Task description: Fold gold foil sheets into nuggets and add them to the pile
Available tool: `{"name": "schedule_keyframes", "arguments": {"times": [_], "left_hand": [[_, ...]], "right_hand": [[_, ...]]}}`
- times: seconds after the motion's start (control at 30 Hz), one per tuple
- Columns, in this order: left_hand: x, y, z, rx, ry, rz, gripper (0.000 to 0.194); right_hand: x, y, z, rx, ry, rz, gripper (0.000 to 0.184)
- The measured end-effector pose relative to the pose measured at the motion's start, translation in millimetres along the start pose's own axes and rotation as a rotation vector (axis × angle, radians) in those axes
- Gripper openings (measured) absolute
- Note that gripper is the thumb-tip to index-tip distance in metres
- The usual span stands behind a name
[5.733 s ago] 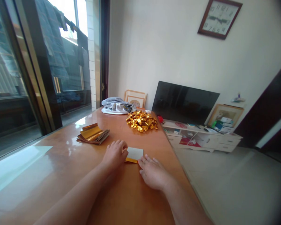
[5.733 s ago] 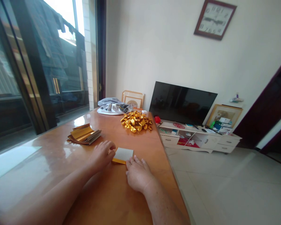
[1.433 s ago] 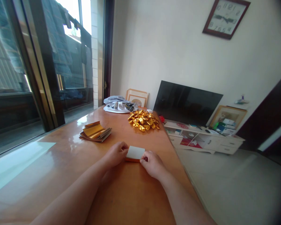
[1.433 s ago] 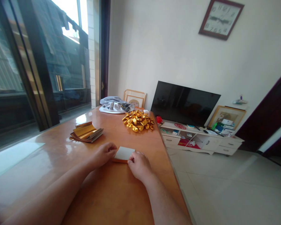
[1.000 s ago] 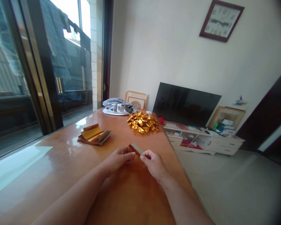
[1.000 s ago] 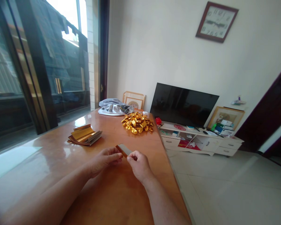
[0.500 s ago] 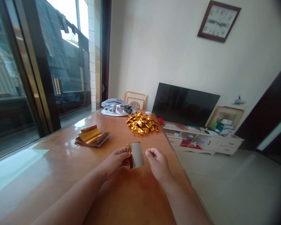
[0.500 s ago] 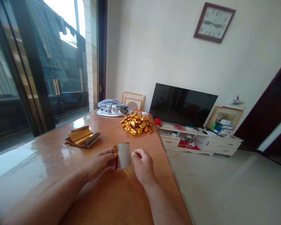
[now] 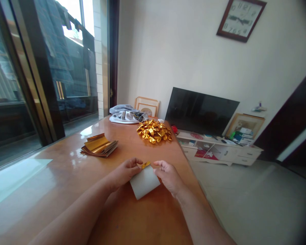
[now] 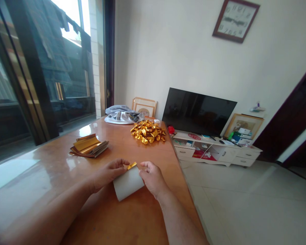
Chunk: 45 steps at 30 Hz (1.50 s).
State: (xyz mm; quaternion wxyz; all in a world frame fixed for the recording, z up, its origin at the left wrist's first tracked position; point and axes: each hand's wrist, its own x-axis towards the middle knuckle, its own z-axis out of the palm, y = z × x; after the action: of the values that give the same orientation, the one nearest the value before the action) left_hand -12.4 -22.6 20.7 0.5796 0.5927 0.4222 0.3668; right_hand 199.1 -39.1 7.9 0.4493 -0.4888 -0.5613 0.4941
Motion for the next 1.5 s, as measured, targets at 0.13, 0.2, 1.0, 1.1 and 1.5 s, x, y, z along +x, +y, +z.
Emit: {"name": "schedule_keyframes", "arguments": {"times": [0.13,0.2,1.0,1.1,1.5], "left_hand": [[5,-9,-1.0,0.195,0.072,0.07,0.033],[6,-12,-1.2,0.226,0.044,0.091,0.031],[13,-19,-6.2,0.551,0.07,0.275,0.018],[14,-15,-14.6,0.656,0.243,0.343,0.014],[2,-9,-10.7,0.924,-0.074,0.424,0.031]], "right_hand": [[2,13,0,-0.096,-0.114,0.069,0.034],[3,18,0,-0.134,-0.123,0.073,0.031],[12,22,-7,-0.576,0.026,-0.032,0.014],[11,27,-8,-0.641,0.041,-0.04,0.014],[15,24,-11,-0.734,0.035,-0.072,0.019]]}}
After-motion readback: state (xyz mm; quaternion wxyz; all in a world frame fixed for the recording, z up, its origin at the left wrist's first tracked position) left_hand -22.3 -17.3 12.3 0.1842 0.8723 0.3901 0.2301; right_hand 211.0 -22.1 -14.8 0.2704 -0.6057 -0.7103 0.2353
